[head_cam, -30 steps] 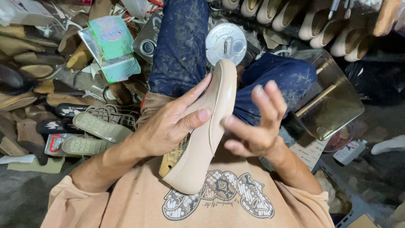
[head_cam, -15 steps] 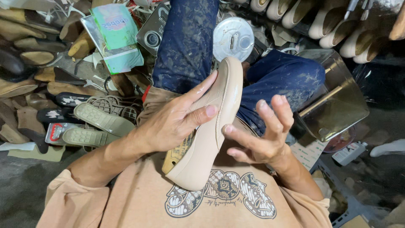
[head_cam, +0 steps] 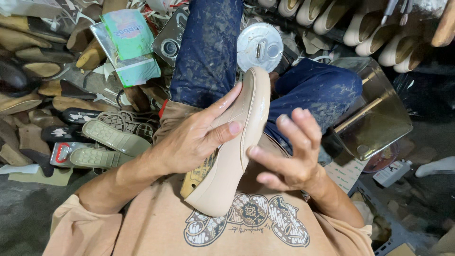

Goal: The person holds a beige shoe and repeatedly rubs its sole and sides with their fingers. They rotate the shoe to access different areas and occasionally reach for a container on the workbench.

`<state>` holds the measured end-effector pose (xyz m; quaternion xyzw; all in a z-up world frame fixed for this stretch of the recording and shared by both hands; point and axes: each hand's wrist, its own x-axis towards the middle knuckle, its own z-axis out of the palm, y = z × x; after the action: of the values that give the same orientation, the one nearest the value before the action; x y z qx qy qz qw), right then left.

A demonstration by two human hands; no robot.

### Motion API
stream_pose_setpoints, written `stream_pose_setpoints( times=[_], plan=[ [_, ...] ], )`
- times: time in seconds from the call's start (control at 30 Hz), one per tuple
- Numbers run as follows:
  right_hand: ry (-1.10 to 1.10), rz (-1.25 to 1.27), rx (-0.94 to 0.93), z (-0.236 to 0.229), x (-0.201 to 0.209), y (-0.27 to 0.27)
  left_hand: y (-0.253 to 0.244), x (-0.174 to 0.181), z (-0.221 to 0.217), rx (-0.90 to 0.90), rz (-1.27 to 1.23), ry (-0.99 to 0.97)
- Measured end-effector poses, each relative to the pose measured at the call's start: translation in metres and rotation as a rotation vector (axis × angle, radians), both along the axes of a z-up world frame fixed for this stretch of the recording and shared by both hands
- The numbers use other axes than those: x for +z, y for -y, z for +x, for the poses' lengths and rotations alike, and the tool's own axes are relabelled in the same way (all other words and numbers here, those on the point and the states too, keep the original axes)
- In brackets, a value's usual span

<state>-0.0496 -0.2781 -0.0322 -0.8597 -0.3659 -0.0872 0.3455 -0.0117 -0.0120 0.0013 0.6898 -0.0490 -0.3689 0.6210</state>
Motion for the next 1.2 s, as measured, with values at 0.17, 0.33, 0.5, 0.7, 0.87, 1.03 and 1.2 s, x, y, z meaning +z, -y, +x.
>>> stream_pose_setpoints(
  times=[0.17,0.33,0.5,0.7,0.87,1.03,1.2],
  plan=[
    [-0.042,0.042,0.058,0.012,0.001,0.000,0.000,0.001,0.000,-0.020,-0.015,0.024],
    [-0.026,0.097,0.031,0.019,-0.002,0.003,0.001,0.000,-0.001,-0.020,-0.048,0.047],
    [-0.113,0.060,0.026,0.026,0.003,0.004,0.002,0.002,0.002,-0.037,-0.055,0.034],
    [-0.056,0.037,-0.003,0.029,0.008,0.006,0.001,0.003,0.002,-0.032,-0.048,0.040],
    [-0.131,0.111,-0.021,0.040,0.006,0.002,0.001,0.005,0.003,-0.049,-0.036,0.039],
    [-0.086,0.073,0.052,0.037,0.011,0.006,0.000,0.004,0.002,-0.025,-0.056,0.050],
    [-0.145,0.068,-0.013,0.056,0.008,0.003,0.001,0.003,0.003,-0.030,-0.071,0.041]
  ],
)
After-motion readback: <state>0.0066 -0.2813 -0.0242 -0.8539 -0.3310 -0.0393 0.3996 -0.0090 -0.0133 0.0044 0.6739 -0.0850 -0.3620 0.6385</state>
